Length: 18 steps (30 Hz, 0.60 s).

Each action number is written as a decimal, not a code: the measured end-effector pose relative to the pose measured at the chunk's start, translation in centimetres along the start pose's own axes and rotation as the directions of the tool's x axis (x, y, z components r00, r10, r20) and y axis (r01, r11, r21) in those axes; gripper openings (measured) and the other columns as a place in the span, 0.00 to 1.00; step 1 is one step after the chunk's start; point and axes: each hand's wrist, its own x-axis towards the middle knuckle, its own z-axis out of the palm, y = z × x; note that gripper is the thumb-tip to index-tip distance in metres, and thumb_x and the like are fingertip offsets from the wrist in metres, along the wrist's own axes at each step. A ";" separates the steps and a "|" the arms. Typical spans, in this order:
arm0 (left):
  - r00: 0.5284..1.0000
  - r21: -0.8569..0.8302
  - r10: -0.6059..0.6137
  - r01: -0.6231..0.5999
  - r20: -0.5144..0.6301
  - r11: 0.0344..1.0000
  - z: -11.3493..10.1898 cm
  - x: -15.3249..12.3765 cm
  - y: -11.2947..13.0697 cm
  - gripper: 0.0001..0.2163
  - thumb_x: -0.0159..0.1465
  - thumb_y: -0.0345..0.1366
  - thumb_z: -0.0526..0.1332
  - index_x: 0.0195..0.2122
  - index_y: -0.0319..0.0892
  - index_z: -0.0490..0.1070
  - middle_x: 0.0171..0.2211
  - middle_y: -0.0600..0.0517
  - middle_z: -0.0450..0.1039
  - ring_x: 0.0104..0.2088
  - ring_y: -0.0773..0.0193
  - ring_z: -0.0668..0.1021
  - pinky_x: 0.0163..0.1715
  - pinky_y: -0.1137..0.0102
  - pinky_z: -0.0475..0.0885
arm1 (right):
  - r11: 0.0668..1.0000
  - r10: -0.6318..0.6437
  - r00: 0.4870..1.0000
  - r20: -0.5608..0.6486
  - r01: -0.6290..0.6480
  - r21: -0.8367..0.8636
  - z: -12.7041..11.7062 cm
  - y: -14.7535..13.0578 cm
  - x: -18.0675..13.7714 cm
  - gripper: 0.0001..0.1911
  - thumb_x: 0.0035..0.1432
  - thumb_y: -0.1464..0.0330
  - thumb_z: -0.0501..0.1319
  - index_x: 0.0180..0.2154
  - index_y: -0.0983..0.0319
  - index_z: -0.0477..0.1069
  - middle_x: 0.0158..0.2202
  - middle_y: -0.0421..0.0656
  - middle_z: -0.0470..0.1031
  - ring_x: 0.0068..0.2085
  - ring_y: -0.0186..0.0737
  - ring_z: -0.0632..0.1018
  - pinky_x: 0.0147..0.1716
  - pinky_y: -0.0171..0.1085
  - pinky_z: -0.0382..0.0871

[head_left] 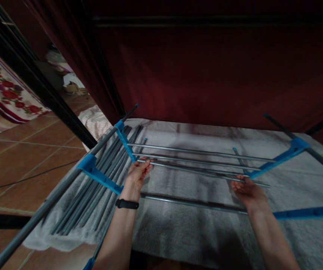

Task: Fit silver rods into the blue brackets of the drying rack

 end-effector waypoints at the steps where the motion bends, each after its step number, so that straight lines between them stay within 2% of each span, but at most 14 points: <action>1: 1.000 -0.008 -0.006 0.006 0.008 1.000 0.0 0.0 0.0 0.07 0.57 0.21 0.65 0.34 0.36 0.72 0.28 0.50 0.79 0.22 0.71 0.78 0.19 0.81 0.69 | 1.000 0.000 1.000 0.007 0.000 0.008 0.1 0.0 -0.1 0.10 0.59 0.77 0.51 0.29 0.61 0.66 0.27 0.37 0.72 0.28 0.32 0.76 0.28 0.36 0.77; 10: 0.998 -0.033 -0.055 0.056 0.027 0.998 0.6 -0.4 -0.2 0.07 0.58 0.18 0.62 0.32 0.35 0.72 0.27 0.47 0.79 0.21 0.70 0.78 0.19 0.80 0.70 | 0.999 0.026 1.000 0.013 -0.026 0.025 1.2 0.5 -1.1 0.11 0.57 0.81 0.52 0.32 0.62 0.68 0.29 0.38 0.74 0.28 0.31 0.78 0.28 0.34 0.79; 18: 0.990 -0.189 -0.142 0.143 0.019 0.971 1.0 -0.7 -0.2 0.09 0.58 0.16 0.61 0.28 0.35 0.72 0.21 0.51 0.75 0.22 0.67 0.79 0.22 0.77 0.75 | 0.999 0.045 0.995 0.088 -0.047 0.015 1.8 1.0 -2.0 0.11 0.56 0.83 0.52 0.34 0.64 0.69 0.31 0.40 0.76 0.31 0.32 0.79 0.33 0.35 0.80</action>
